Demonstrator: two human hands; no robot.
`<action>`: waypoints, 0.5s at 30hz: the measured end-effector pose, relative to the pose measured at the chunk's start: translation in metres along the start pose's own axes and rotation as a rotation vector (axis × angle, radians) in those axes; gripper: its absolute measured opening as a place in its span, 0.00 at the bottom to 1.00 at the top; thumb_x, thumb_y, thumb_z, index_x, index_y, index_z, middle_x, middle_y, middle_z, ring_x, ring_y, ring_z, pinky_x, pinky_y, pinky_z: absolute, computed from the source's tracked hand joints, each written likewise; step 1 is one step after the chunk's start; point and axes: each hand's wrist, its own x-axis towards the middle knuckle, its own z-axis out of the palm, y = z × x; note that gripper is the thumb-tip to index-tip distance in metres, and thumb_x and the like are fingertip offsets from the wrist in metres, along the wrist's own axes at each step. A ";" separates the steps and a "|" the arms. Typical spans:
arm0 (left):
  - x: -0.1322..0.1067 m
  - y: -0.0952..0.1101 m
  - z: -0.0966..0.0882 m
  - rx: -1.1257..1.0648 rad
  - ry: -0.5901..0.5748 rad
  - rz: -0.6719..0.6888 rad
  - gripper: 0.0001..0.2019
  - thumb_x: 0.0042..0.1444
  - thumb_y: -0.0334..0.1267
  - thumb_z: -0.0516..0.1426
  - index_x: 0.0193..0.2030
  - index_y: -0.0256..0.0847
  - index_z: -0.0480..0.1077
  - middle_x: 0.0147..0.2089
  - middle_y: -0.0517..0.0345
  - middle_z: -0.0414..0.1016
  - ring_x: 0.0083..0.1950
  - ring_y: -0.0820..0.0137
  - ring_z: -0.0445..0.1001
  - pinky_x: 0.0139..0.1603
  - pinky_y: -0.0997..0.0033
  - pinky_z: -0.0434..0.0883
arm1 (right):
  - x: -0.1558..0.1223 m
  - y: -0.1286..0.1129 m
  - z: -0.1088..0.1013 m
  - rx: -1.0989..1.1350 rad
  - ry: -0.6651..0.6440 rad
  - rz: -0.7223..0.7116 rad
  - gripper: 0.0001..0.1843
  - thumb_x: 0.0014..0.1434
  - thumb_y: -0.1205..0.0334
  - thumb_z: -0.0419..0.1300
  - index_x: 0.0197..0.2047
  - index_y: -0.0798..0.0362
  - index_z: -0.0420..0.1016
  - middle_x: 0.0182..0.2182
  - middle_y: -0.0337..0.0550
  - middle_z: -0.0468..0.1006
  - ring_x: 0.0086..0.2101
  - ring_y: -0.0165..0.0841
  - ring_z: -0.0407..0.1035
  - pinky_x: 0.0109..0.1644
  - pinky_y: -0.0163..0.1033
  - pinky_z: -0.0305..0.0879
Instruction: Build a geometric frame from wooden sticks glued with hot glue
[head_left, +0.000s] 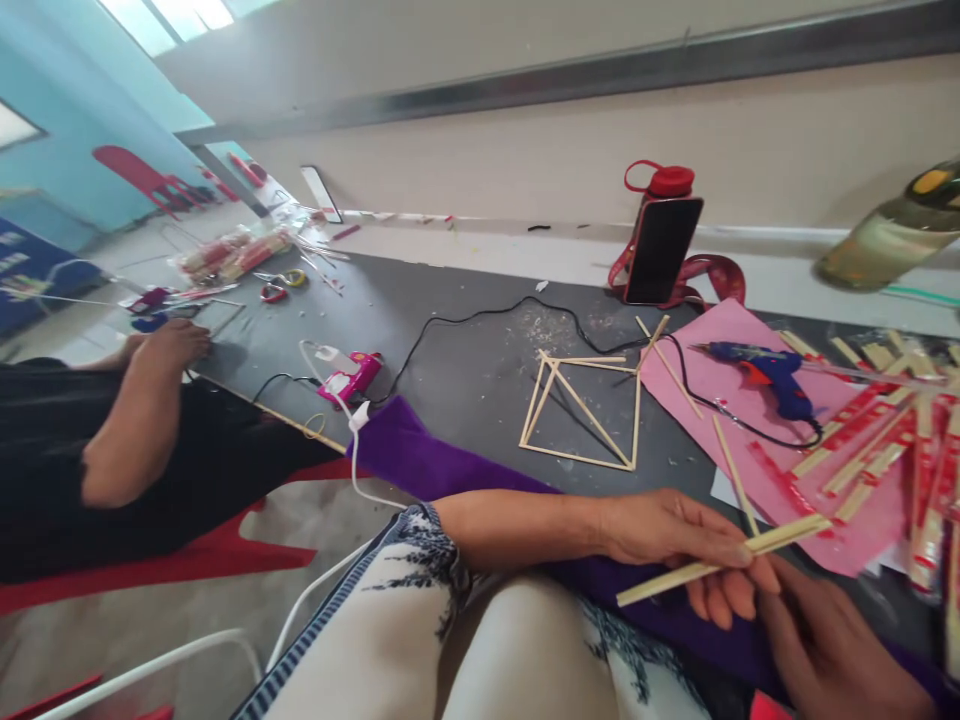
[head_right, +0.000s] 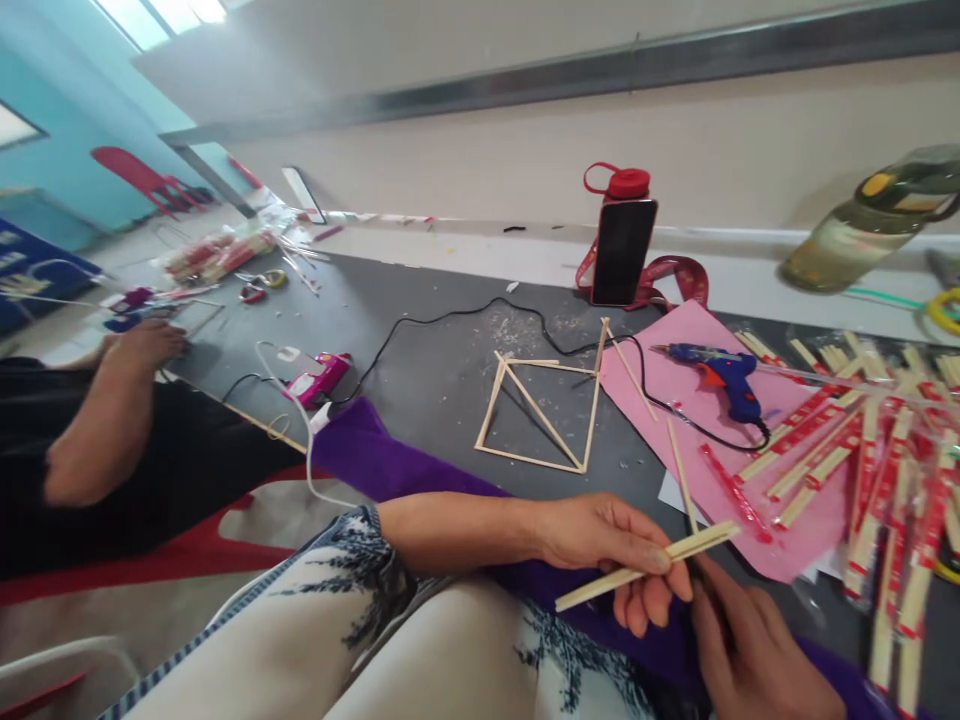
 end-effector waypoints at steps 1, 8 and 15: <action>0.002 -0.004 -0.002 -0.011 -0.014 0.022 0.11 0.57 0.37 0.57 0.41 0.33 0.77 0.29 0.55 0.76 0.30 0.69 0.79 0.29 0.74 0.75 | 0.002 -0.003 -0.002 -0.031 0.004 0.002 0.20 0.64 0.49 0.52 0.54 0.48 0.74 0.40 0.46 0.82 0.35 0.39 0.77 0.41 0.40 0.70; 0.004 -0.011 -0.002 0.025 -0.046 0.146 0.13 0.60 0.37 0.55 0.46 0.32 0.75 0.29 0.55 0.76 0.27 0.72 0.78 0.27 0.77 0.74 | 0.004 -0.009 -0.003 -0.111 0.087 -0.029 0.23 0.67 0.47 0.49 0.52 0.55 0.73 0.39 0.47 0.81 0.33 0.34 0.77 0.35 0.35 0.66; 0.002 -0.013 0.005 0.038 0.023 0.153 0.12 0.62 0.37 0.53 0.45 0.33 0.75 0.32 0.54 0.77 0.28 0.72 0.78 0.28 0.76 0.74 | 0.004 -0.010 0.002 -0.133 0.175 -0.093 0.17 0.68 0.52 0.51 0.51 0.52 0.73 0.38 0.43 0.80 0.33 0.32 0.76 0.37 0.35 0.65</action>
